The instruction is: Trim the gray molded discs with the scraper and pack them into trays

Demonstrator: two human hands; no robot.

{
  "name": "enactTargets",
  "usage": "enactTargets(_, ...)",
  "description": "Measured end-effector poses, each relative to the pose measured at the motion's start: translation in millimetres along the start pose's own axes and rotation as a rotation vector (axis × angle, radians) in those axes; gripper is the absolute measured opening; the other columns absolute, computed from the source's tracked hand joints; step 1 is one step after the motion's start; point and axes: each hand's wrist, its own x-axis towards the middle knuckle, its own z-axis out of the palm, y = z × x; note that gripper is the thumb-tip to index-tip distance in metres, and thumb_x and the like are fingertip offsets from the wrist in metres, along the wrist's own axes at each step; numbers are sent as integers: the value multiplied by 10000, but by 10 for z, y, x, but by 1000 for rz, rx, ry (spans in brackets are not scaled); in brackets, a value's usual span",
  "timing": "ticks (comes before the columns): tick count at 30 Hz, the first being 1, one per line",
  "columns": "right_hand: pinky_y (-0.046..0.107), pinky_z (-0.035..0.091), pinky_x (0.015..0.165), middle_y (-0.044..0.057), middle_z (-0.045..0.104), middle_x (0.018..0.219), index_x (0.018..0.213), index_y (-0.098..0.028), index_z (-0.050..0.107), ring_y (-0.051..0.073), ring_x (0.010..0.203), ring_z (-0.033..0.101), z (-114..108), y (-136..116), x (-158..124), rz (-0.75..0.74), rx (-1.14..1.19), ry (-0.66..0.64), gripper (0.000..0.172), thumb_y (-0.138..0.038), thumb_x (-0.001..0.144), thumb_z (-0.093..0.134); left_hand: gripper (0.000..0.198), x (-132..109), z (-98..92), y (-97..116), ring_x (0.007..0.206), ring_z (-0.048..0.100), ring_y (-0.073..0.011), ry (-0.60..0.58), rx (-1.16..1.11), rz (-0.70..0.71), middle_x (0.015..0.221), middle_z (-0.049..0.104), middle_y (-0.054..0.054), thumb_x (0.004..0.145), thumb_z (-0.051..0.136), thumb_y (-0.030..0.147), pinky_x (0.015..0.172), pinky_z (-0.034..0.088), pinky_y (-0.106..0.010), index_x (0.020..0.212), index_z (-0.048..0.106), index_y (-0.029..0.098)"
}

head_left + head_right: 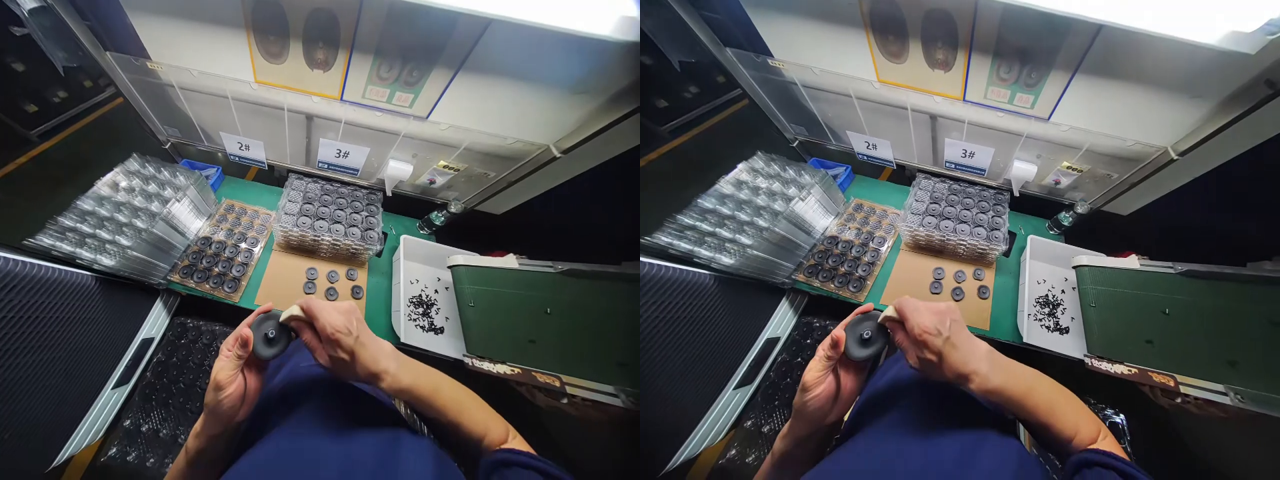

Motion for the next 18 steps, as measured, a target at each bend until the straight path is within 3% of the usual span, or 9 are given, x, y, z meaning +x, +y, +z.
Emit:
enactTargets(3, 256, 327, 608, 8, 652, 825, 993, -202, 523, 120, 681, 591, -24, 12, 0, -58, 25, -61, 264, -359, 1126, 357, 499, 0, -14, -18, 966, 752, -199, 32, -4, -63, 1087, 806, -107, 741, 890, 502, 881, 605, -228, 1126, 812, 195)
enactTargets(6, 267, 335, 616, 16, 653, 832, 971, -201, 524, 129, 705, 594, -42, 12, 13, -32, -46, -17, 284, -350, 1134, 345, 516, 2, -35, -31, 959, 751, -229, 32, 3, -128, 1104, 801, -125, 731, 890, 516, 855, 625, -275, 1123, 813, 189)
enactTargets(11, 269, 312, 601, 5, 660, 836, 987, -204, 520, 123, 696, 599, -11, -1, -4, -39, -32, -93, 264, -350, 1125, 349, 501, 26, -66, -44, 966, 744, -212, 116, -18, -74, 1082, 804, -101, 741, 888, 502, 872, 614, -254, 1126, 812, 190)
enactTargets(15, 276, 283, 588, 7, 634, 785, 928, -199, 496, 120, 656, 568, 18, 2, -17, -18, -128, -7, 302, -345, 1133, 329, 510, 48, -98, -48, 949, 738, -229, 80, 8, -121, 1086, 796, -113, 754, 876, 507, 823, 629, -286, 1139, 806, 180)
enactTargets(18, 288, 266, 577, -5, 618, 773, 932, -203, 498, 115, 618, 535, 4, -2, -11, -26, -138, -36, 269, -327, 1124, 358, 514, 55, -108, -38, 942, 728, -222, 76, 22, -102, 1078, 793, -113, 763, 872, 506, 822, 616, -274, 1146, 804, 170)
